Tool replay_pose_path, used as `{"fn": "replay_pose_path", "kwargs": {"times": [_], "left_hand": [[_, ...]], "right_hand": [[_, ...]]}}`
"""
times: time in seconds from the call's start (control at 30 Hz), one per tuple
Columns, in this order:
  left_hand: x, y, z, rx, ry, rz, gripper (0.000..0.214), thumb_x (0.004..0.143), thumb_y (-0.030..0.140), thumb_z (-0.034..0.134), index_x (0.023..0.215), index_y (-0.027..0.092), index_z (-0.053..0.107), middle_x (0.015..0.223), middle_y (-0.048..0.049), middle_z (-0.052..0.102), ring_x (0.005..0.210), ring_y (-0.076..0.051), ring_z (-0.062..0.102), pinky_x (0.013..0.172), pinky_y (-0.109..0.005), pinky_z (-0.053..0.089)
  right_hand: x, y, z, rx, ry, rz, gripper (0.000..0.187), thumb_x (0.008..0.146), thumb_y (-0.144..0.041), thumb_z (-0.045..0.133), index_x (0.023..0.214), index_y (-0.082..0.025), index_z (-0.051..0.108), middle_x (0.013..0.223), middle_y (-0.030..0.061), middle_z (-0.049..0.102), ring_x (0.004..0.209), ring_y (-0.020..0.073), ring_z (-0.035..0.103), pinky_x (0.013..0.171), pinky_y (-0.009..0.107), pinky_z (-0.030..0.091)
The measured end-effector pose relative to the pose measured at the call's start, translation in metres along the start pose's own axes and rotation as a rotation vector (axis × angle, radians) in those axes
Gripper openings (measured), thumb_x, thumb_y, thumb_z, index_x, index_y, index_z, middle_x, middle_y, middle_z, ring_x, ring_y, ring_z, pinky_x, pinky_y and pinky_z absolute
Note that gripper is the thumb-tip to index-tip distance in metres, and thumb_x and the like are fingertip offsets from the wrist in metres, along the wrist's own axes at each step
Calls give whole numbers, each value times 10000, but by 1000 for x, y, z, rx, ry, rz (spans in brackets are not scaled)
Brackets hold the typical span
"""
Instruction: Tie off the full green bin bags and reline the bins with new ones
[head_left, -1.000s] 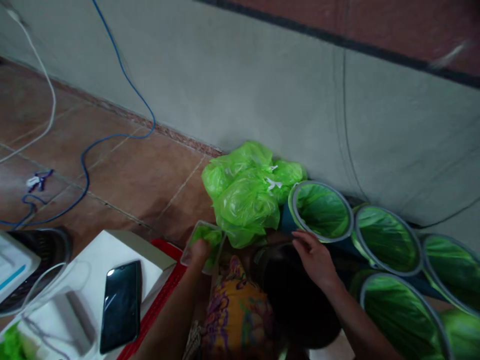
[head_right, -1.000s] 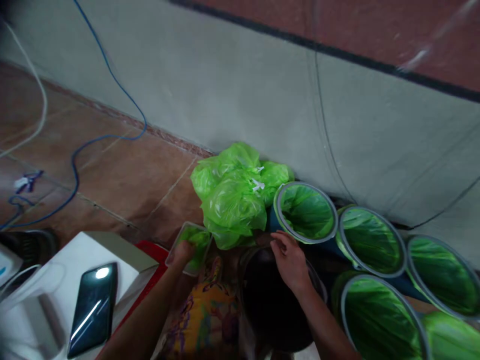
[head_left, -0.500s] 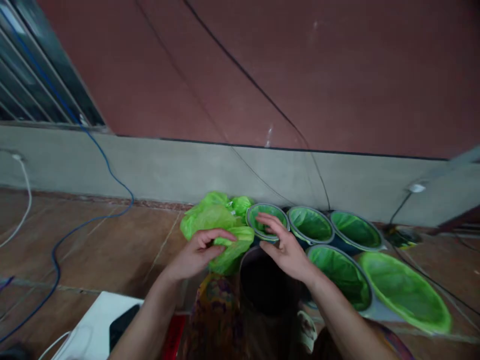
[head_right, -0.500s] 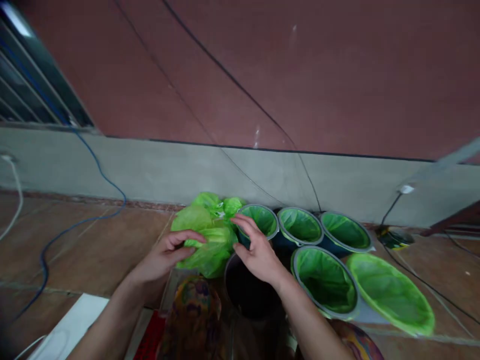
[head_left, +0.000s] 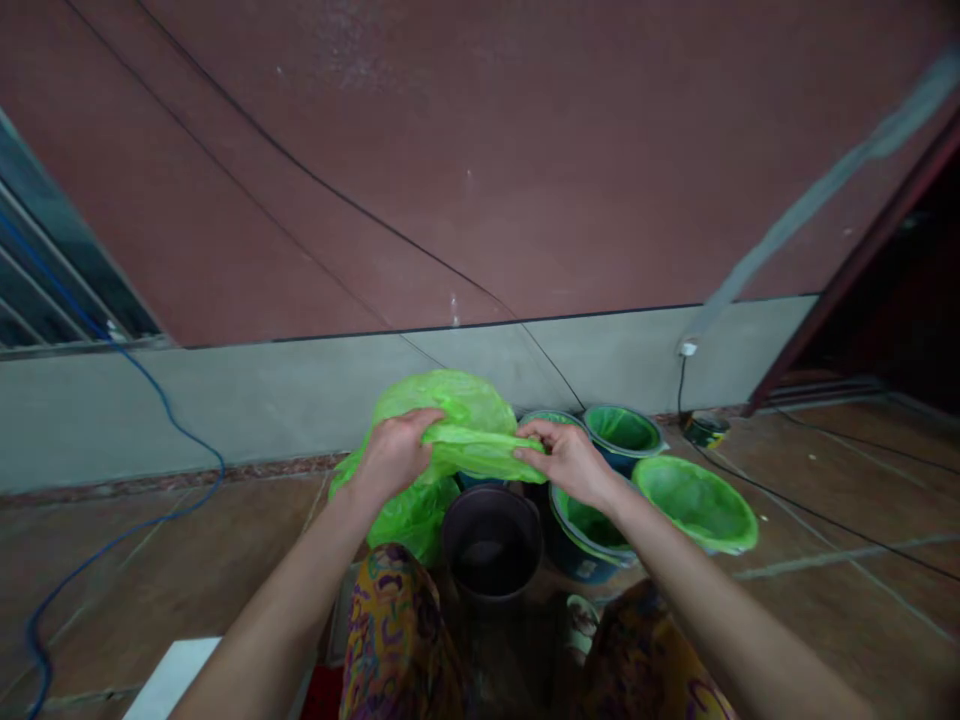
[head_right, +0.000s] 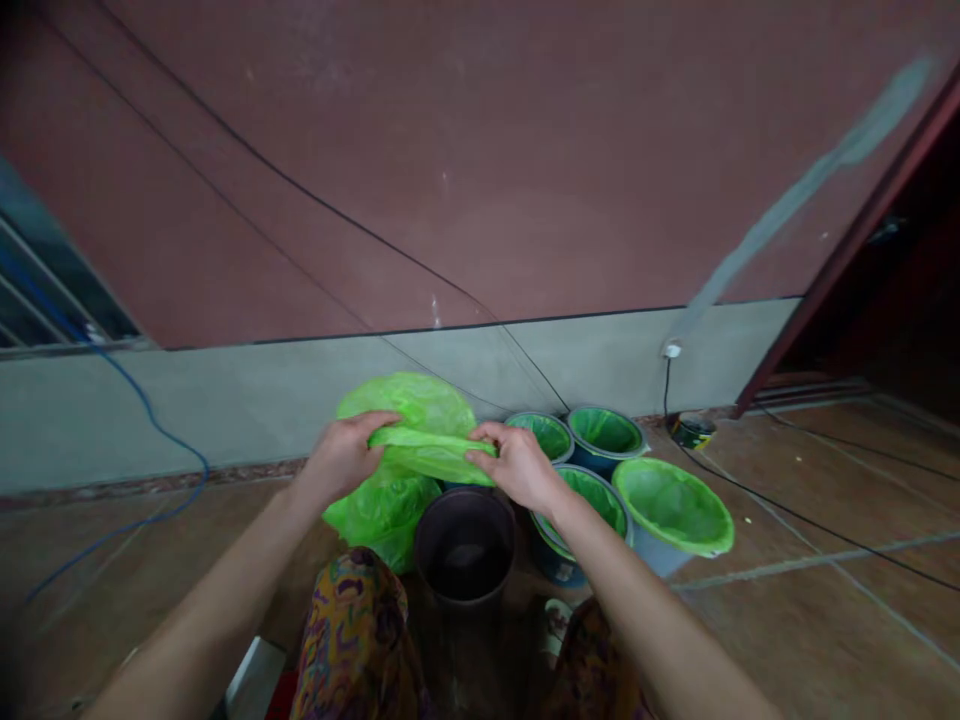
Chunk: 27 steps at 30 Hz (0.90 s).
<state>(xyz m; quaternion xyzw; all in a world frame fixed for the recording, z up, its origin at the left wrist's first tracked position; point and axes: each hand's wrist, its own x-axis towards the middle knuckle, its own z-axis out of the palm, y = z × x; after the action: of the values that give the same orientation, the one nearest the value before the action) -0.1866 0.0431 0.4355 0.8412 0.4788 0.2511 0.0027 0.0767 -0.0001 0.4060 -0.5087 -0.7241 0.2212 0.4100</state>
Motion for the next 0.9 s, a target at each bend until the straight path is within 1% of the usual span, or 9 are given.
{"fn": "replay_pose_path", "kwargs": {"times": [0.1,0.2,0.33,0.47,0.57,0.63,0.7,0.8,0.9], "left_hand": [[-1,-2,7,77,170,-70,613,659,33,482,1226,204,645,1224,-59,693,1156,-246,619,1022,-353,477],[-8,-3,10,75,361,-66,626,643,25,463,1220,188,644,1231,-82,684,1176,-258,600,1041,-370,457],[-22,-11,11,41,553,-39,608,653,23,455,1215,172,633,1283,-100,647,1222,-261,560,1096,-407,403],[-37,-27,11,-1,657,-133,528,711,65,486,1208,171,629,1313,-129,613,1248,-282,535,1099,-444,390],[-50,-35,17,-33,667,-235,478,730,105,511,1186,178,637,1317,-127,611,1251,-281,540,1106,-438,388],[-58,-37,26,-87,611,-319,476,710,117,529,1166,186,649,1292,-113,634,1223,-275,570,1085,-409,416],[-65,-39,38,-204,484,-438,462,682,141,567,1131,178,671,1191,-107,691,1105,-281,642,997,-394,486],[-73,-41,57,-471,299,-600,379,639,191,633,1007,153,717,962,-81,757,864,-270,697,824,-377,549],[-78,-41,68,-748,280,-612,323,621,207,642,926,156,732,866,-43,763,795,-235,690,762,-339,554]], "right_hand": [[-16,1,-22,-107,-10,-53,200,811,-328,626,948,-202,700,742,-11,645,635,138,535,601,250,416],[-33,6,-34,-226,33,-117,185,797,-200,571,932,-217,696,834,19,664,744,175,600,717,290,472],[-53,27,-38,-411,251,-103,416,682,-47,469,992,-215,688,964,58,656,885,215,637,832,329,499],[-71,50,-40,-574,481,33,526,607,-34,438,1039,-201,688,1059,76,653,892,234,644,791,336,508],[-80,65,-41,-571,587,118,498,607,-67,426,1002,-189,704,1070,91,675,892,248,649,768,351,501],[-83,76,-40,-481,634,182,475,602,-107,428,974,-178,716,1018,102,703,876,265,655,764,369,503],[-85,88,-36,-334,675,278,470,591,-157,439,962,-173,727,932,103,730,817,274,661,726,381,509],[-87,104,-27,-14,729,387,442,576,-227,466,927,-168,730,800,84,743,660,247,647,593,350,501],[-89,111,-16,288,773,396,388,591,-296,519,895,-160,719,718,68,735,544,208,614,488,308,468]]}}
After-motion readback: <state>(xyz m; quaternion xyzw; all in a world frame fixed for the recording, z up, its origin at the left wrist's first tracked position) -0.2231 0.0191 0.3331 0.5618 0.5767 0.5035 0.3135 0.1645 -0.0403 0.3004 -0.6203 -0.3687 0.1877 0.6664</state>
